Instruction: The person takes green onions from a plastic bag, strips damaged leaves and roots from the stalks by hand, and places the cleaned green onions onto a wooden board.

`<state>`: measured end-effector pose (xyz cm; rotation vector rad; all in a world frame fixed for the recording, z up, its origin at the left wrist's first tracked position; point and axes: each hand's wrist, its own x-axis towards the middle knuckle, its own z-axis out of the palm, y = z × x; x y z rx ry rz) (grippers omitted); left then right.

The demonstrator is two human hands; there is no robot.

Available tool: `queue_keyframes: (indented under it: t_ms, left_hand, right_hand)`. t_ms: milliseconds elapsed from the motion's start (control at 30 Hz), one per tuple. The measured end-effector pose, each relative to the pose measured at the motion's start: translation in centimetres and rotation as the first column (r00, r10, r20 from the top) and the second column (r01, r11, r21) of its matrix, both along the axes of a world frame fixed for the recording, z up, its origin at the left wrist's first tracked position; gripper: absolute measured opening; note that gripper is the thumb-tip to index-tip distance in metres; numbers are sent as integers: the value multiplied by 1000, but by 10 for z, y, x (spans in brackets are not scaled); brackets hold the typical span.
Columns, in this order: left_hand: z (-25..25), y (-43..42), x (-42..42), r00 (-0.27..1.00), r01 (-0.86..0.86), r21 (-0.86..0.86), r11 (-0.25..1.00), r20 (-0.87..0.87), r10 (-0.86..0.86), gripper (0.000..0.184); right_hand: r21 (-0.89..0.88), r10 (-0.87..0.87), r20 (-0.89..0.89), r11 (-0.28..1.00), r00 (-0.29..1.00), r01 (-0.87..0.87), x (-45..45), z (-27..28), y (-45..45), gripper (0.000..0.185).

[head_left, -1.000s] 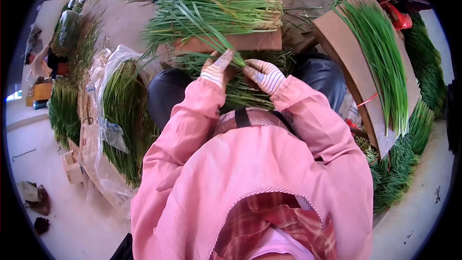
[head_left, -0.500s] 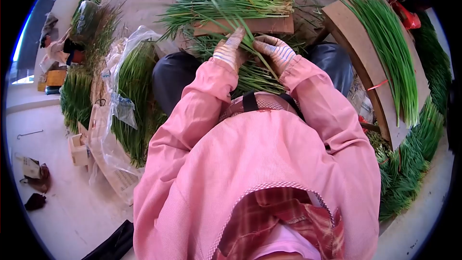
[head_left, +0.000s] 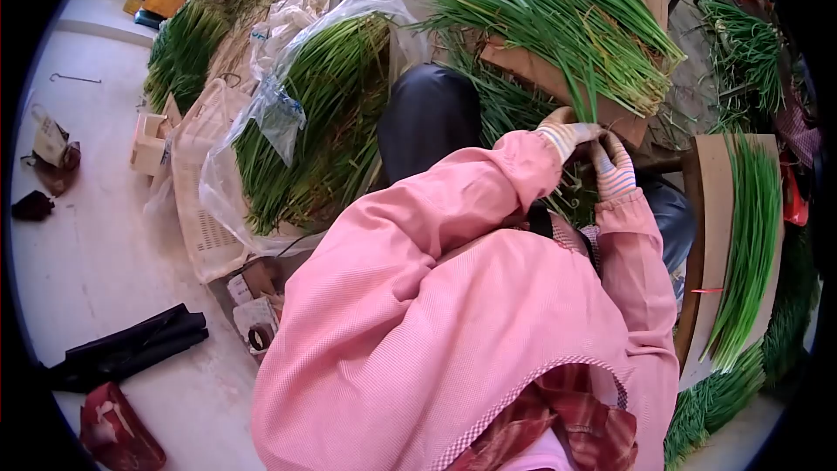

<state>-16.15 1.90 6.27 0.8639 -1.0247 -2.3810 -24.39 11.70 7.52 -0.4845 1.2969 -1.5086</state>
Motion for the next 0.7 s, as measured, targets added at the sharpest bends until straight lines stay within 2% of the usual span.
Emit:
queue_keyframes:
  t_ms: [33, 67, 100, 133, 167, 200, 233, 300, 367, 400, 433, 533, 633, 700]
  left_hand:
    - [16, 2, 13, 998, -1, 166, 986, -60, 12, 32]
    - [7, 0, 14, 999, -20, 163, 986, -36, 26, 32]
    - [5, 1, 16, 997, -58, 232, 971, -39, 69, 30]
    - [2, 0, 17, 998, -51, 204, 978, -36, 60, 29]
    - [-4, -3, 16, 999, -33, 181, 983, -32, 39, 27]
    - [-13, -7, 13, 996, -69, 186, 980, -48, 79, 25]
    - [-20, -9, 12, 991, -107, 191, 976, -59, 120, 22]
    - [-3, -6, 13, 959, -183, 314, 932, -152, 240, 23]
    - [10, -7, 14, 952, -128, 364, 922, -215, 217, 26]
    - [10, -14, 14, 967, -154, 335, 929, -140, 211, 29]
    - [10, -20, 15, 976, -104, 270, 957, -157, 150, 29]
    - [20, -43, 7, 970, -241, 67, 968, 12, 241, 26]
    - [29, -82, 6, 947, -310, -6, 951, -96, 308, 20]
    - [41, -103, 7, 929, -354, -109, 929, -157, 335, 17]
  right_hand:
    - [92, 65, 70, 993, 995, -71, -4, 4, 3, 25]
    - [140, -9, 31, 990, 999, 5, 1, -5, 1, 27]
    - [188, -90, -18, 978, 996, 92, 7, -11, -2, 30]
    - [188, -108, -137, 973, 985, 133, 8, -12, -2, 33]
    - [164, -244, -11, 956, 970, 242, 18, 2, -7, 32]
    - [126, -263, 134, 961, 956, 246, 14, -11, -8, 30]
    - [88, -285, 168, 958, 944, 274, 14, -9, -10, 27]
    - [-33, -387, 262, 912, 884, 409, 15, -15, -15, 21]
    - [-182, -366, 413, 864, 834, 469, 19, -8, -20, 18]
    - [-180, -380, 414, 856, 827, 484, 15, -9, -18, 18]
    - [-184, -332, 345, 893, 878, 410, 12, -11, -18, 18]
    - [-180, -208, 228, 951, 951, 251, 5, -9, -11, 19]
    - [-86, -64, 92, 994, 994, 71, -6, -6, 11, 23]
    - [103, 222, -65, 971, 973, -215, -24, -15, 35, 31]
